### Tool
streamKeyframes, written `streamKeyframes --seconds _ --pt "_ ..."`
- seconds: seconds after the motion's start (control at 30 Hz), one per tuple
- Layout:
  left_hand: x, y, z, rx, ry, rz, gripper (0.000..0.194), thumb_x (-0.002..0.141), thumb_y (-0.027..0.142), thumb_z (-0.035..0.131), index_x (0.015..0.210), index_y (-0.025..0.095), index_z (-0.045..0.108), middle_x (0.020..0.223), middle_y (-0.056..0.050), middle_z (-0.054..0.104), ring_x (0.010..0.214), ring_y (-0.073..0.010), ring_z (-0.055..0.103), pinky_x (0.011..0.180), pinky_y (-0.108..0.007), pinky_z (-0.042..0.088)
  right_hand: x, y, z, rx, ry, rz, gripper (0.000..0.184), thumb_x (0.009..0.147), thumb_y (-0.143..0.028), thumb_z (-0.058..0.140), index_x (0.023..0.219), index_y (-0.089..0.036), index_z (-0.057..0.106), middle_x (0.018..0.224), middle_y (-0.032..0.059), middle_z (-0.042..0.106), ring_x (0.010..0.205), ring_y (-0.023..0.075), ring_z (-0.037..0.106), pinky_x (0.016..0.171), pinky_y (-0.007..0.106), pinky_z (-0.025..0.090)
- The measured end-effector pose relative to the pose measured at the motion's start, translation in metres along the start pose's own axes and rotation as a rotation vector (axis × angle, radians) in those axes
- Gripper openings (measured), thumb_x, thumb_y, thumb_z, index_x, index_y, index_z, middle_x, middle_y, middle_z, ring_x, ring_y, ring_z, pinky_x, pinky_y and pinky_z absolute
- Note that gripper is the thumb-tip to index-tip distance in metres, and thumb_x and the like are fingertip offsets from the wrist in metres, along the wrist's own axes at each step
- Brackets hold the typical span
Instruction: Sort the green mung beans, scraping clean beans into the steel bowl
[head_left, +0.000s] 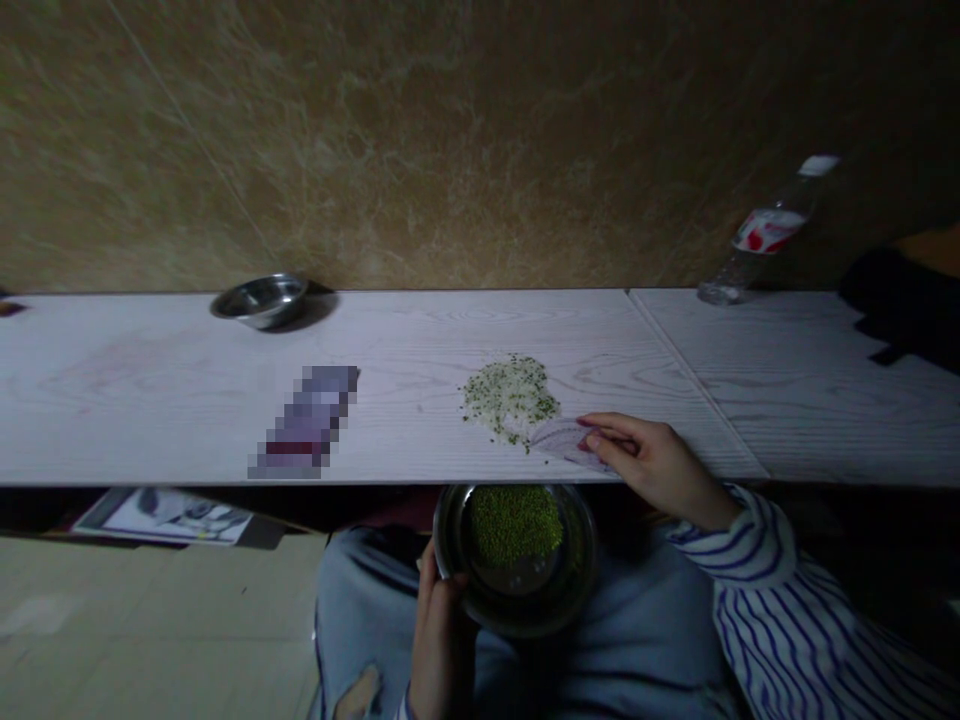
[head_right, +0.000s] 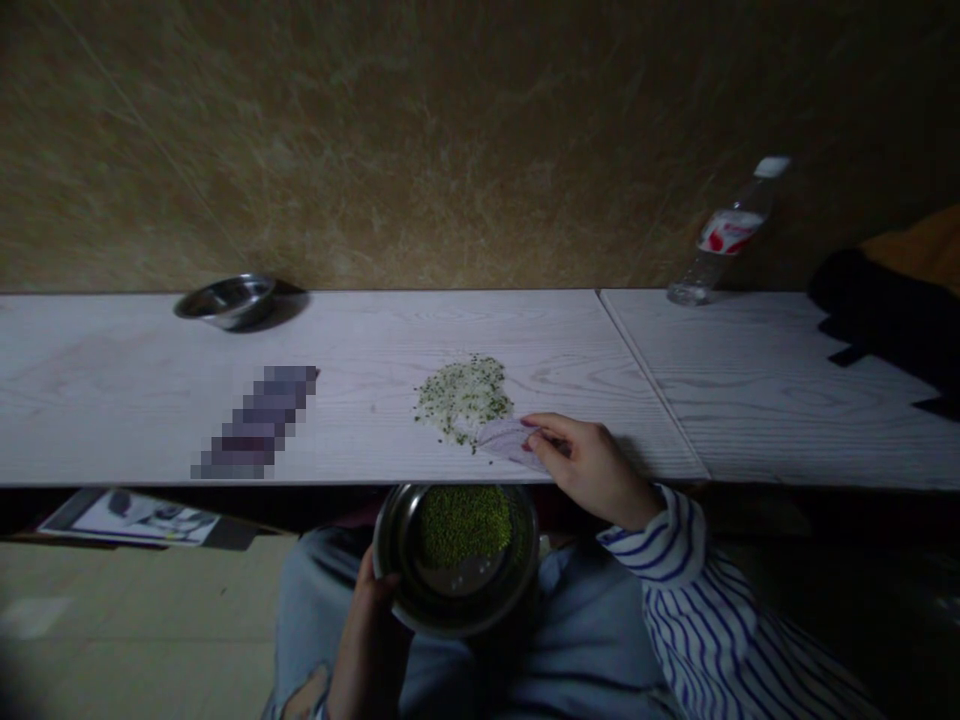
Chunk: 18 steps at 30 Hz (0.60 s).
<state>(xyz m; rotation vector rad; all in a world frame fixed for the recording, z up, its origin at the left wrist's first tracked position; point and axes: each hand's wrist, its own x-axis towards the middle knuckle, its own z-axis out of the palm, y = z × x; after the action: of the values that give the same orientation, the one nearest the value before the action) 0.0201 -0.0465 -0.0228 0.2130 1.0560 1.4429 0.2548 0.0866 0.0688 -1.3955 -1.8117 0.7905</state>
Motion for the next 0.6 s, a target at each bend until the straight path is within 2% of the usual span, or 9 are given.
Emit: streamKeyframes --seconds 0.23,0.43,0.53,0.6 --pt "-0.0031 0.0012 0.0009 0.013 0.010 0.021 0.061 0.075 0.033 0.074 0.135 0.029 0.062 0.123 -0.006 0.071 0.115 -0.0323 0.064 0.099 -0.042 0.051 0.0054 0.0037 -0.0006 -0.004 0.027 0.019 0.029 0.086 -0.031 0.063 0.109 -0.019 0.076 0.096 0.0089 0.082 0.086 0.0246 0.078 0.076 0.034 0.064" --pt "-0.0024 0.0004 -0.0004 0.029 0.003 -0.009 0.063 0.078 0.032 0.069 0.140 0.030 0.057 0.120 -0.006 0.069 0.105 -0.0303 0.065 0.086 -0.040 0.055 0.0055 -0.0011 0.0027 -0.003 -0.002 0.013 0.030 0.086 -0.031 0.061 0.109 -0.018 0.076 0.098 0.0089 0.081 0.086 0.0241 0.078 0.076 0.034 0.064" --pt "-0.0013 -0.0009 -0.0013 0.058 0.016 0.018 0.059 0.079 0.033 0.068 0.137 0.027 0.059 0.126 -0.008 0.066 0.115 -0.0316 0.060 0.082 -0.036 0.055 0.0052 -0.0027 0.0032 -0.008 -0.011 0.005 0.030 0.086 -0.031 0.061 0.108 -0.017 0.076 0.098 0.0092 0.081 0.086 0.0237 0.078 0.078 0.034 0.064" --pt "-0.0007 -0.0022 -0.0018 0.116 0.035 0.097 0.052 0.081 0.033 0.066 0.132 0.024 0.063 0.126 -0.009 0.066 0.116 -0.0324 0.059 0.081 -0.036 0.055 0.0050 -0.0033 0.0029 -0.014 -0.018 -0.008 0.028 0.087 -0.030 0.061 0.107 -0.018 0.077 0.098 0.0085 0.081 0.086 0.0232 0.078 0.077 0.033 0.064"
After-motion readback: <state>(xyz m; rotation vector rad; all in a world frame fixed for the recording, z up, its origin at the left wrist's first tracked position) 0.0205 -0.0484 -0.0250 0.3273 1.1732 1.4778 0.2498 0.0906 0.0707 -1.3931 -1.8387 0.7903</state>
